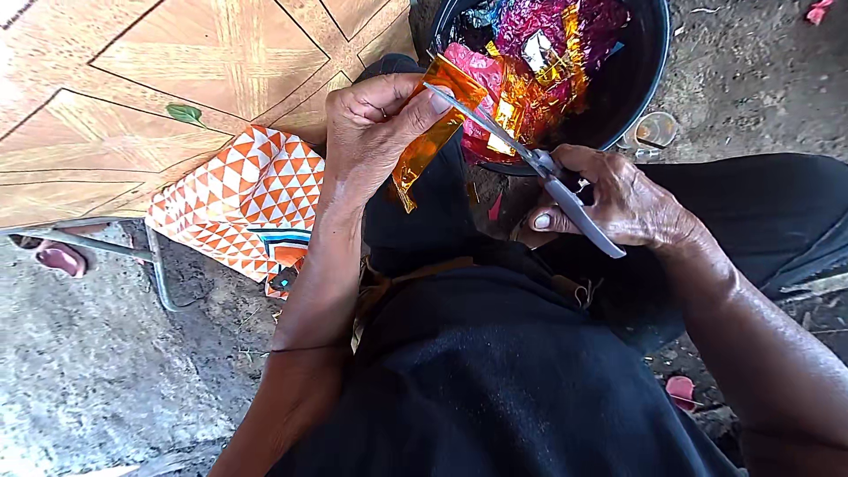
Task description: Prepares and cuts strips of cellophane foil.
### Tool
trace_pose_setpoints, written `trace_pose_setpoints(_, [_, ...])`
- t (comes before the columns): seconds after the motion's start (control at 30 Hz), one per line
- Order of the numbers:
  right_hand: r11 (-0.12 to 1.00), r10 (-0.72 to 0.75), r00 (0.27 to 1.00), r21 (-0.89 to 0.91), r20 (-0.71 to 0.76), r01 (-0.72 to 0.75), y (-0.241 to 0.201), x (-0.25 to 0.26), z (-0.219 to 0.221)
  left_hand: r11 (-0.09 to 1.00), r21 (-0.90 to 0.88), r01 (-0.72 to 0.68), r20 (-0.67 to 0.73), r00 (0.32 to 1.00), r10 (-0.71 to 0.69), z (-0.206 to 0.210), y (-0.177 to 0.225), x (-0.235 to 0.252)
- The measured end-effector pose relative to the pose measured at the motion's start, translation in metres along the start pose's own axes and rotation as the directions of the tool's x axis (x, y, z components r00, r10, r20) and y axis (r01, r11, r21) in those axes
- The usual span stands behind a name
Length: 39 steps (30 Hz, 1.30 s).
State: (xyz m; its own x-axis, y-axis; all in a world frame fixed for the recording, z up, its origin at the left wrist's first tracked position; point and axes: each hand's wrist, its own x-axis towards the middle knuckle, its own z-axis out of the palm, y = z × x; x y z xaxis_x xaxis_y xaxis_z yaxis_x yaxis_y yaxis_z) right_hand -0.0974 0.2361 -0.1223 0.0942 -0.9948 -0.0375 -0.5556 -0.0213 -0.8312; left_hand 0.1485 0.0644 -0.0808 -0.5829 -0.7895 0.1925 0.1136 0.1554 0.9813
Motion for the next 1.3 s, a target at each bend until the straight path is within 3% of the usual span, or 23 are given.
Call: trace_pose_setpoints(1.3, [0.998,-0.069,0.985,-0.016,-0.16,0.068,0.008,0.001,0.001,0.998,-0.047,0.042,0.046,0.998,-0.039,0.011,-0.007,-0.001])
